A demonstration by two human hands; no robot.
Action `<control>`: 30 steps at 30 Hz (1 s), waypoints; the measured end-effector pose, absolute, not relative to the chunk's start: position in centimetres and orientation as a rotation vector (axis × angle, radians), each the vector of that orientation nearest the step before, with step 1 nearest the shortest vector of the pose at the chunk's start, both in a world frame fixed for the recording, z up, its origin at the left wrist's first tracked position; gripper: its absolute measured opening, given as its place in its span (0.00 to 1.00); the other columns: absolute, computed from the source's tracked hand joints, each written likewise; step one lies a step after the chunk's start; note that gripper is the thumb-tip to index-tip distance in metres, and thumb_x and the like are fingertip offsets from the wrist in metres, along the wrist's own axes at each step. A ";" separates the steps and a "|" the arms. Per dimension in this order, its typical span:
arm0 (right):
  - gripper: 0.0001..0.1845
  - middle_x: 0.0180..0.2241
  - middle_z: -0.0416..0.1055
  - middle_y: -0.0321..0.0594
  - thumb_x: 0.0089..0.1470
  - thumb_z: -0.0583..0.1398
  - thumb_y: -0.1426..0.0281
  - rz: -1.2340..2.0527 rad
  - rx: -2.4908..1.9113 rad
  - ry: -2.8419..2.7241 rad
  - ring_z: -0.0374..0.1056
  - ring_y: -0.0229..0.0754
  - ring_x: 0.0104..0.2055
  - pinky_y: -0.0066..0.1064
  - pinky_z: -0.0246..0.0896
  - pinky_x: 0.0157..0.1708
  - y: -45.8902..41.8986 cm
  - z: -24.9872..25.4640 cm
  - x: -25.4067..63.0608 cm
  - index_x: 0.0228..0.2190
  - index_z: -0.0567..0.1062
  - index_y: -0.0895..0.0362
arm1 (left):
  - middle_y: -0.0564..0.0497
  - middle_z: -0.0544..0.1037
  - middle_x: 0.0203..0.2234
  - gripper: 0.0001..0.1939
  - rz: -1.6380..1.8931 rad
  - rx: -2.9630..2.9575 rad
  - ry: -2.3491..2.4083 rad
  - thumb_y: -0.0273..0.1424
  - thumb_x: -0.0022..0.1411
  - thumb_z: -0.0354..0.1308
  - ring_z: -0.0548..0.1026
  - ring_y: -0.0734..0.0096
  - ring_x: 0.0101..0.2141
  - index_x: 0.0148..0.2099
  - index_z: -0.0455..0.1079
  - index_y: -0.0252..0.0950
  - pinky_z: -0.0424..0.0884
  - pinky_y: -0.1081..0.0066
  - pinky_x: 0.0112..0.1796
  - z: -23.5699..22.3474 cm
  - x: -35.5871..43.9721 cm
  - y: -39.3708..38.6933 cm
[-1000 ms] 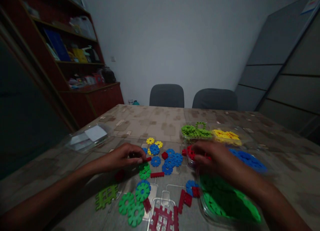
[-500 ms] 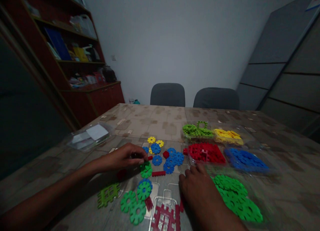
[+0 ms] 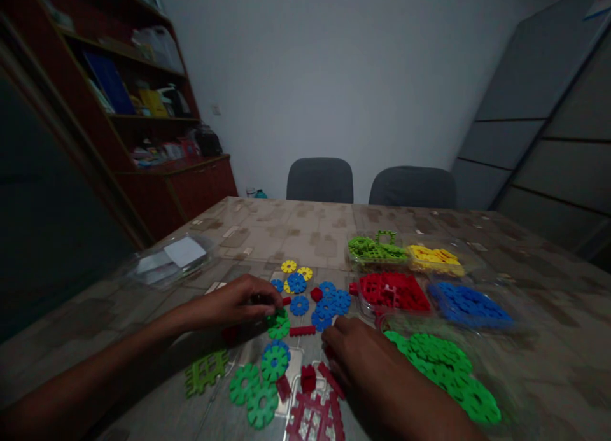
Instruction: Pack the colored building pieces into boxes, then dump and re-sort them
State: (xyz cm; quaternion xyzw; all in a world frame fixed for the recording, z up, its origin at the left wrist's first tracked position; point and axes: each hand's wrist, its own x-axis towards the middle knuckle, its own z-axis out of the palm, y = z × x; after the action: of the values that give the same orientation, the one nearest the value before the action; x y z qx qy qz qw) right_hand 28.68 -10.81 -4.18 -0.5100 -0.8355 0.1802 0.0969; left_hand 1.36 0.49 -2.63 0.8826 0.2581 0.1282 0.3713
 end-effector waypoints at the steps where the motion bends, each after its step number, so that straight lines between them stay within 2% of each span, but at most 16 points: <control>1: 0.06 0.38 0.72 0.39 0.53 0.60 0.75 0.615 -1.524 -2.498 0.68 0.42 0.36 0.32 0.58 0.34 -11.2 -3.7 28.6 0.34 0.73 0.53 | 0.48 0.82 0.36 0.07 0.330 2.263 0.664 0.28 0.66 0.58 0.76 0.70 0.34 0.44 0.77 0.36 0.67 0.73 0.36 -2.7 1.4 0.5; 3: 0.10 0.44 0.72 0.41 0.52 0.63 0.71 0.730 -1.571 -2.521 0.69 0.46 0.40 0.35 0.61 0.38 -12.0 -2.9 28.1 0.39 0.73 0.52 | 0.48 0.82 0.36 0.07 0.328 2.270 0.668 0.28 0.66 0.58 0.76 0.69 0.35 0.44 0.77 0.36 0.67 0.73 0.36 -2.7 1.3 0.6; 6: 0.21 0.55 0.68 0.48 0.52 0.66 0.68 0.705 -1.632 -2.508 0.67 0.54 0.52 0.44 0.62 0.48 -12.6 -2.5 26.6 0.49 0.72 0.52 | 0.47 0.82 0.37 0.08 0.310 2.287 0.667 0.28 0.66 0.58 0.77 0.67 0.36 0.45 0.77 0.35 0.68 0.72 0.37 -2.8 1.3 0.7; 8: 0.23 0.57 0.67 0.50 0.52 0.66 0.67 0.668 -1.668 -2.511 0.66 0.57 0.54 0.46 0.62 0.49 -12.7 -2.9 25.6 0.50 0.72 0.52 | 0.47 0.82 0.38 0.08 0.305 2.293 0.665 0.28 0.66 0.57 0.77 0.66 0.37 0.45 0.77 0.35 0.68 0.72 0.38 -2.8 1.3 0.7; 11: 0.18 0.54 0.69 0.50 0.54 0.65 0.69 0.630 -1.685 -2.487 0.68 0.55 0.51 0.43 0.64 0.46 -12.5 -3.7 24.6 0.48 0.73 0.54 | 0.48 0.82 0.38 0.08 0.303 2.292 0.664 0.27 0.66 0.57 0.78 0.66 0.37 0.45 0.76 0.35 0.68 0.73 0.38 -2.8 1.3 0.6; 15: 0.09 0.46 0.73 0.45 0.61 0.57 0.74 0.626 -1.646 -2.466 0.71 0.47 0.43 0.35 0.63 0.40 -12.3 -4.5 24.2 0.42 0.74 0.55 | 0.48 0.82 0.38 0.08 0.297 2.299 0.655 0.27 0.66 0.57 0.77 0.67 0.36 0.44 0.76 0.36 0.68 0.73 0.37 -2.9 1.3 0.5; 18: 0.07 0.42 0.73 0.43 0.62 0.56 0.73 0.618 -1.575 -2.432 0.71 0.45 0.40 0.33 0.61 0.37 -12.0 -4.8 24.4 0.39 0.74 0.55 | 0.48 0.82 0.38 0.07 0.295 2.304 0.645 0.27 0.66 0.57 0.77 0.67 0.37 0.45 0.76 0.37 0.68 0.72 0.38 -2.9 1.3 0.5; 25: 0.06 0.37 0.75 0.42 0.60 0.56 0.71 0.487 -1.591 -2.277 0.70 0.45 0.36 0.34 0.60 0.34 -9.6 -2.0 28.6 0.35 0.73 0.54 | 0.48 0.82 0.39 0.08 0.289 2.299 0.635 0.28 0.67 0.56 0.78 0.67 0.38 0.45 0.76 0.38 0.69 0.71 0.40 -2.7 1.4 0.4; 30: 0.14 0.36 0.78 0.46 0.59 0.54 0.61 0.204 -1.749 -2.082 0.72 0.50 0.37 0.38 0.62 0.36 -6.8 -0.2 35.0 0.36 0.76 0.54 | 0.47 0.82 0.39 0.08 0.283 2.307 0.648 0.27 0.67 0.56 0.78 0.66 0.39 0.45 0.76 0.38 0.69 0.71 0.40 -2.7 1.3 0.4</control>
State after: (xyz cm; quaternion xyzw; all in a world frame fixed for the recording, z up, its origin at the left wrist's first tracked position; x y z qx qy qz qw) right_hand 35.04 -6.79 -0.17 -0.6276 -0.7472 0.0731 0.2061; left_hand 1.31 0.44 -2.73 0.8934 0.2510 0.1094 0.3561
